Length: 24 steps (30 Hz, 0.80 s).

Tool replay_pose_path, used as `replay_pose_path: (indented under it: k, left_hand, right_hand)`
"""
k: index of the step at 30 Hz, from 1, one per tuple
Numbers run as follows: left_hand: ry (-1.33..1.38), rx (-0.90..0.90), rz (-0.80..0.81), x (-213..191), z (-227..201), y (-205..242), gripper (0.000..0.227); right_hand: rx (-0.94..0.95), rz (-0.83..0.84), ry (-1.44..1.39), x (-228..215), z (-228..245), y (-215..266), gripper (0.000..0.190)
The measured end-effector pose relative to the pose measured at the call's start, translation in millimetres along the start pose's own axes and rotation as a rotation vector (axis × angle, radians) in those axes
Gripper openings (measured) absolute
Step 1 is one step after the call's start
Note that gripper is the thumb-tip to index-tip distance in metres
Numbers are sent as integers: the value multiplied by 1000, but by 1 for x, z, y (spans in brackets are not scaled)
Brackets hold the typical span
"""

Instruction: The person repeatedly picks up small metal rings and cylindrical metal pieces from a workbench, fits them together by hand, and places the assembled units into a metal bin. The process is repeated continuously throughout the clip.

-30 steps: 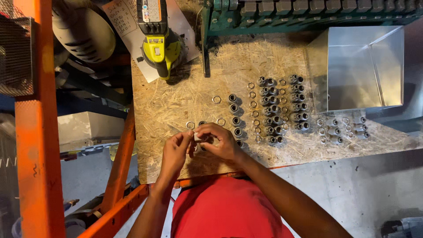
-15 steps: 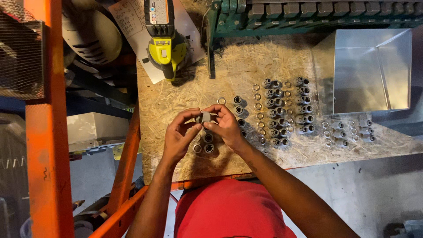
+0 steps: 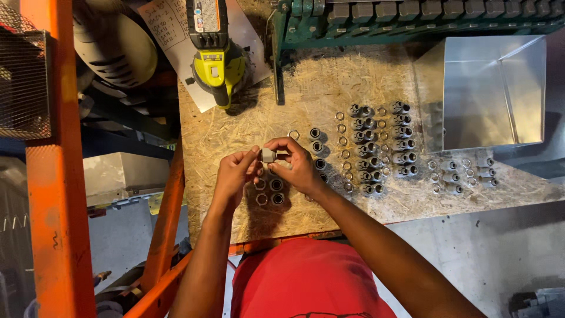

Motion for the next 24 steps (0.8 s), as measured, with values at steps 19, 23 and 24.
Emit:
replay_pose_path:
  k: [19, 23, 24]
  left_hand:
    - [-279, 412, 33, -25, -25, 1, 51]
    - [-663, 581, -22, -48, 1, -38, 61]
    - [-663, 581, -25, -50, 15, -48, 61]
  right_hand:
    - [53, -42, -162, -12, -10, -1, 64]
    - [-22, 53, 471, -25, 18, -10, 54]
    - [-22, 56, 471, -28, 18, -15, 54]
Point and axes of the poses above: each hand's wrist, its own y-axis away from the middle knuckle, its own x-axis out of the palm, z = x × y, the point moved 3 cm from there along -y, towards the middle knuckle, and after that the axes turned 3 degrees about -y, right-handed, at the moved point
